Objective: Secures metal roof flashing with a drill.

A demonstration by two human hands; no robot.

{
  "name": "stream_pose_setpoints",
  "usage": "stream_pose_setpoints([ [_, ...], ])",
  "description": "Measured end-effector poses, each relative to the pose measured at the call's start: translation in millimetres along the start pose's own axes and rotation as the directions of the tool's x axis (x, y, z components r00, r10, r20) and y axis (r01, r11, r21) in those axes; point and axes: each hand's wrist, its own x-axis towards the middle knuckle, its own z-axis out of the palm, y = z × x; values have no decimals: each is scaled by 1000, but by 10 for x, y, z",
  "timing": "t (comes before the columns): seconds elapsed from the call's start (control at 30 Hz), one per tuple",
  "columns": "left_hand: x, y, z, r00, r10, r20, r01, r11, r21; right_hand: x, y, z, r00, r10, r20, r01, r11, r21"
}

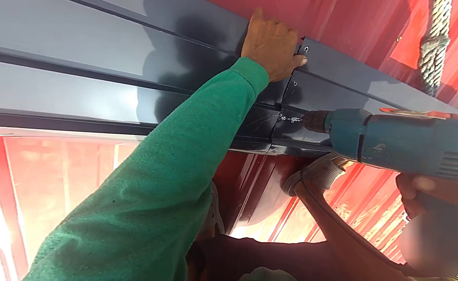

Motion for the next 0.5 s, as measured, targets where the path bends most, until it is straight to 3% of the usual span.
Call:
stream_pose_setpoints([
  [0.3,5,3,17,1000,6,-8,-6,1000,-4,-8,162,-68,1000,-11,9,10,1000,26],
  [0.5,12,4,8,1000,2,4,-2,1000,-3,-115,311,81,995,-70,-69,68,997,-21],
])
